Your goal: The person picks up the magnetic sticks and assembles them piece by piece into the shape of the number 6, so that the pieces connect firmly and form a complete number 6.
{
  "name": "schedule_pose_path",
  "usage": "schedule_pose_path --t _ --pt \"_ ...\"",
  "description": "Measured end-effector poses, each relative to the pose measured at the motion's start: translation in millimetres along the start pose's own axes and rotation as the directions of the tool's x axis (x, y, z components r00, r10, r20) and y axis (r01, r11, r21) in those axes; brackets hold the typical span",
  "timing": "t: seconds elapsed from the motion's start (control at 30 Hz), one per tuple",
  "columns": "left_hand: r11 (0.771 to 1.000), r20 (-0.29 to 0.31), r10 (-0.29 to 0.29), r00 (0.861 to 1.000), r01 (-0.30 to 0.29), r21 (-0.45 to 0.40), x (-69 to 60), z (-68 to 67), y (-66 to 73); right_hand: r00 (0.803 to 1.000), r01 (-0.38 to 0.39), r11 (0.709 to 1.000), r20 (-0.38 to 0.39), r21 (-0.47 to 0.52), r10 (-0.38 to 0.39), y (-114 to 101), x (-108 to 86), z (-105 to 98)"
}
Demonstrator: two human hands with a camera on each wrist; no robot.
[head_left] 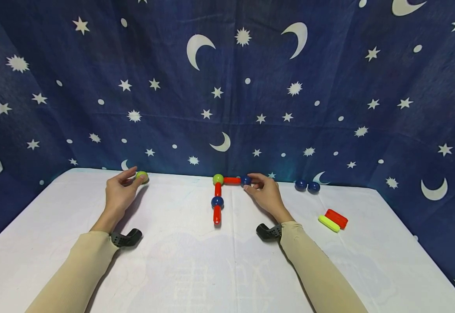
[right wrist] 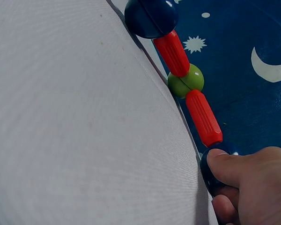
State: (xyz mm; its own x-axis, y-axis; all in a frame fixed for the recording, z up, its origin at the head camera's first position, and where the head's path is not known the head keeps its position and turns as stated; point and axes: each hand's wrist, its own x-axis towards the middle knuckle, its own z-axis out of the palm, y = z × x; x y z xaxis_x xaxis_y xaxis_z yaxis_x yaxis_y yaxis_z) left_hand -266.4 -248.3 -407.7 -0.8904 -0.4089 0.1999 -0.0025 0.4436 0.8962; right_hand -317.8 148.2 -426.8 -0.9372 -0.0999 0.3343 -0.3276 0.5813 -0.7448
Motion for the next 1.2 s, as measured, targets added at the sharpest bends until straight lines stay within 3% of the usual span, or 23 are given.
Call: schedule_pose_path --t 0.4,0.8,1.03,1.2 --pt "0.991 0.002 -0.066 0.998 0.065 0.117 6.1 4.6 2.2 1.0 -0.01 1.0 0.009 0.002 0.01 1.0 1.4 -1.2" --pt "0.989 -0.026 -0.036 0.999 0.04 0.143 6.0 7.1 3.7 1.0 -0.018 1.0 0.008 0.0 0.018 0.1 1.3 -0.9" --pt "0.985 0.018 -0.059 0.998 0.055 0.166 4.6 9.0 2.9 1.0 -0.013 1.0 0.014 -0.005 0.013 0.8 1.1 -0.9" --pt "0.985 0.064 -0.042 0.997 0.03 0.17 3.4 7.3 0.9 1.0 -0.02 1.0 0.013 0.001 0.02 0.2 0.9 -0.3"
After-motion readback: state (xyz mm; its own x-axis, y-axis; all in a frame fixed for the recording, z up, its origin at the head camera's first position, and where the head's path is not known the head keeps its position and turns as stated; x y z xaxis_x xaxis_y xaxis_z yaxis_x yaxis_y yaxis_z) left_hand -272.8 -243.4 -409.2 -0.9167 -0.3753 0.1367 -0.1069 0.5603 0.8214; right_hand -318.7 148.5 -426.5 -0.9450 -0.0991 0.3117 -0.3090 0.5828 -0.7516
